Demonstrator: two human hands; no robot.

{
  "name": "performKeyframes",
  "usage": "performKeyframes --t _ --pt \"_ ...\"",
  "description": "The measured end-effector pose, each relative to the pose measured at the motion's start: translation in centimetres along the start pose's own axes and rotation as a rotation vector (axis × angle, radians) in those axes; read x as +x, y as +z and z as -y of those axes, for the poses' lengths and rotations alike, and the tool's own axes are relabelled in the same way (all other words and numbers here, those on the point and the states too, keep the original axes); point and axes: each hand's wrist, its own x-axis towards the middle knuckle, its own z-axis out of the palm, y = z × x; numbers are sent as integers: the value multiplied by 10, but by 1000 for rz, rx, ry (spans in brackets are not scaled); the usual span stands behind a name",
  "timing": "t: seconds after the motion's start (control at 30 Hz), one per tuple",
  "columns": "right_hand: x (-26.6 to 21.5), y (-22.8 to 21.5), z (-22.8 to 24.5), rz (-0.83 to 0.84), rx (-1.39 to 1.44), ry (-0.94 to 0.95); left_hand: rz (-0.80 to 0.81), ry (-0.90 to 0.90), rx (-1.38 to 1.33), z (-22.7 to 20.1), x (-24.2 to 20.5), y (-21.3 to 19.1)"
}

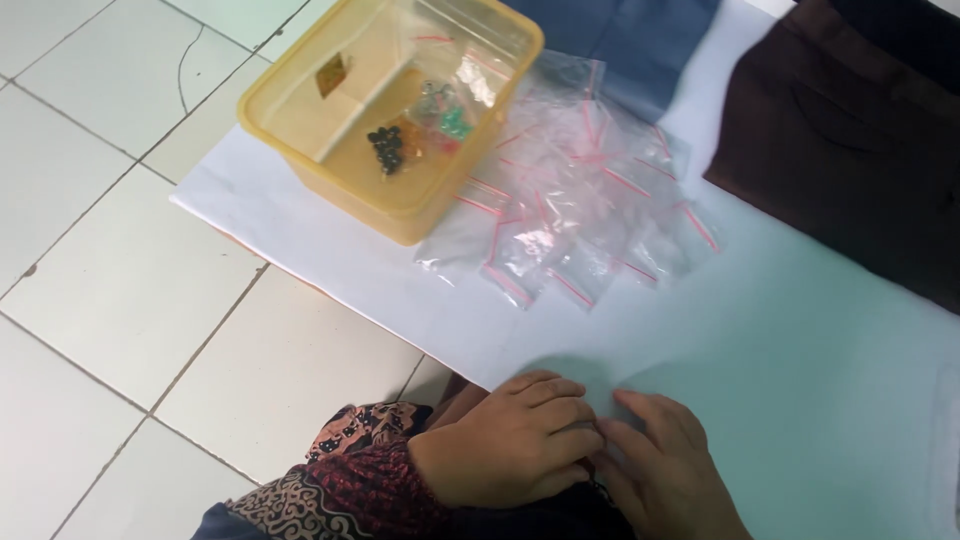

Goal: Sorting and bagging small garment accessories like buttons and beads into plastic bags

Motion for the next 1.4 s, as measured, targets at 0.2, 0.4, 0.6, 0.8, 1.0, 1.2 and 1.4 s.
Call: performKeyframes --t 0.2,0.4,0.6,0.8,1.0,1.2,1.4 --pt "-45 -33 6 -46 -62 105 131 60 36 -32 25 55" --pt "-95 -62 -6 -94 -114 181 370 142 63 -57 54 93" --pt "-129 -70 -20 -183 -126 225 485 212 121 -71 82 118" --pt "-126 -70 -22 -275 -167 227 519 207 112 -79 98 134" --pt "-127 -90 -28 -203 107 247 684 157 -55 -79 114 124" --pt "-161 -114 -63 -281 95 337 811 268 -202 -88 183 138" --pt "-203 -159 -81 -498 -85 631 577 278 -210 -83 231 232"
